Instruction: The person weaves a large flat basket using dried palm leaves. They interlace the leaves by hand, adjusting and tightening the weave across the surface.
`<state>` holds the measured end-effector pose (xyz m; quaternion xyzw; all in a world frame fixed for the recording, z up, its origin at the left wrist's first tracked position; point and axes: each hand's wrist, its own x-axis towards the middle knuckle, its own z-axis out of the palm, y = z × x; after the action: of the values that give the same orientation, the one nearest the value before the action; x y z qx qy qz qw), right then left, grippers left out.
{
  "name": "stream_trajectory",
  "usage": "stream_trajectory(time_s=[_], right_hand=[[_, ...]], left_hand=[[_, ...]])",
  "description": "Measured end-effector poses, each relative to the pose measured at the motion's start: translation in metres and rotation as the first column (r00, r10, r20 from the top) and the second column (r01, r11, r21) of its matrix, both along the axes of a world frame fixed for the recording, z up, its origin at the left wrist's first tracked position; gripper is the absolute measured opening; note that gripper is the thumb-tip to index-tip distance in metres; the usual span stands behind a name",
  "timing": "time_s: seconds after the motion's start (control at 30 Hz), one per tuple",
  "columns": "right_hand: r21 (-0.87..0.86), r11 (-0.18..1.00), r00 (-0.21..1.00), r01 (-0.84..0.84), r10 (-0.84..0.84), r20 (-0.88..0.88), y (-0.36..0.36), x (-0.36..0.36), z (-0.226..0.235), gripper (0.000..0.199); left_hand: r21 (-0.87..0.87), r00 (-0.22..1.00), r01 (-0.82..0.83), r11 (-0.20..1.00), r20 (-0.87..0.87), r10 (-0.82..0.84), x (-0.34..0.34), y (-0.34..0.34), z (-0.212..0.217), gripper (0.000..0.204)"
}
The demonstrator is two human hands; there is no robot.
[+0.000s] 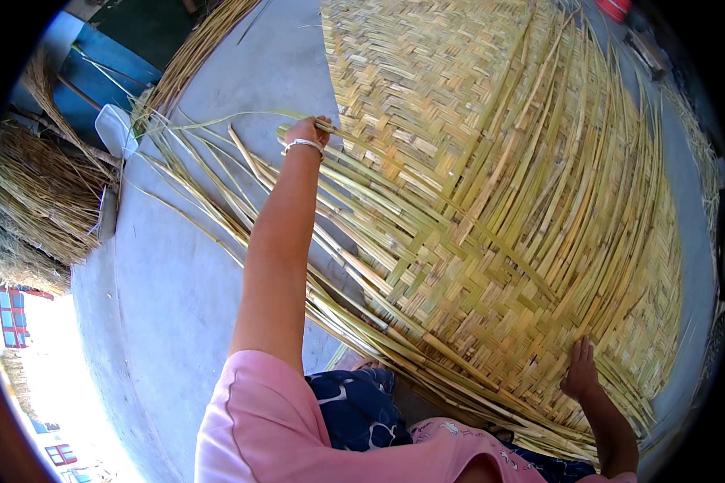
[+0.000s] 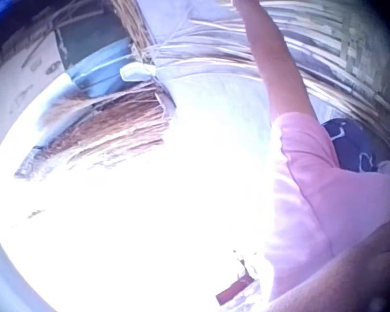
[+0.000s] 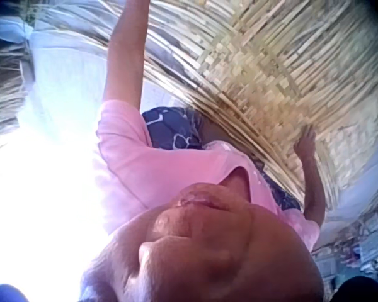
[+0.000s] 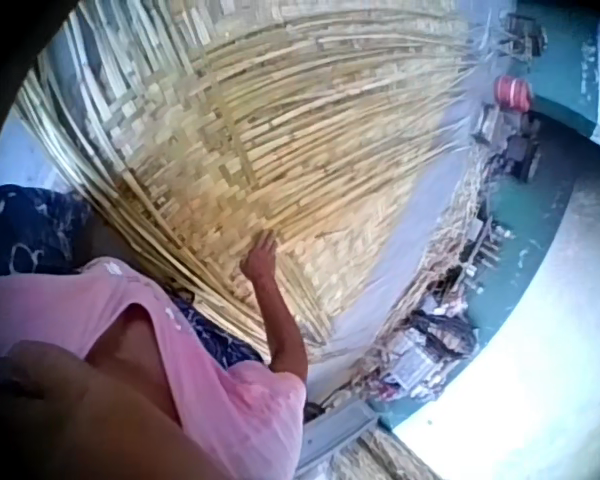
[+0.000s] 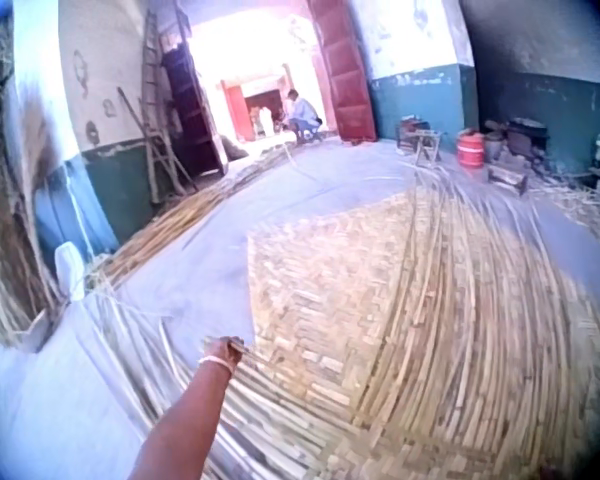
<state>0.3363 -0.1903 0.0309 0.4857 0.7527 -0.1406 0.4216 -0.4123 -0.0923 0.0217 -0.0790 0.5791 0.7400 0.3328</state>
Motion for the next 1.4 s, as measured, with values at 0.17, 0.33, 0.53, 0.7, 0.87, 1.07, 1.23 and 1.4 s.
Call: stream_trajectory(time_s=[0.17,0.33,0.53,0.7,0.87,1.07,1.23,1.4], right_hand=[[0.022,0.999,0.999,-0.023,0.022,0.044,-0.005,0.005,-0.012,0.099],[0.067,0.997,0.999,-0.043,0.043,-0.009,-0.009,0.017,-0.026,0.102],[-0.006,1.0,0.997,0.014,-0.014,-0.075,-0.002,0.008,-0.007,0.091],[-0.114,0.985,0.942,0.13,-0.159,-0.296,0.046,0.015,0.026,0.07],[-0.138,0.929,0.244,0.343,-0.23,-0.942,0.054,-0.076,0.156,0.053],[-0.49,0.865,-0.58,0.105,-0.347,-0.737,0.021,-0.082,0.244,0.045],[-0.61,0.773,-0.63,0.175,-0.388,-0.672,0.002,-0.065,0.236,0.035],[-0.196,0.872,-0.443,0.448,0.026,-0.896,-0.014,-0.105,0.225,0.03]], left_hand=[[0.155,0.992,-0.099,0.983,-0.062,0.109,-0.069,-0.008,0.051,0.013],[0.276,0.973,-0.107,0.955,-0.167,0.157,-0.117,-0.023,0.12,0.02],[0.216,0.941,-0.192,0.957,-0.235,0.241,-0.062,-0.012,0.217,0.022],[0.211,0.611,0.254,0.944,-0.792,0.012,0.13,0.018,0.304,0.015],[-0.188,-0.23,0.652,0.734,-0.972,-0.044,0.396,-0.035,0.284,0.01],[-0.448,-0.418,0.799,0.401,-0.893,-0.166,0.47,-0.088,0.265,0.009],[-0.51,-0.417,0.782,0.358,-0.855,-0.309,0.474,-0.088,0.238,0.011],[-0.494,-0.356,0.737,0.46,-0.864,-0.357,0.475,-0.072,0.225,0.011]])
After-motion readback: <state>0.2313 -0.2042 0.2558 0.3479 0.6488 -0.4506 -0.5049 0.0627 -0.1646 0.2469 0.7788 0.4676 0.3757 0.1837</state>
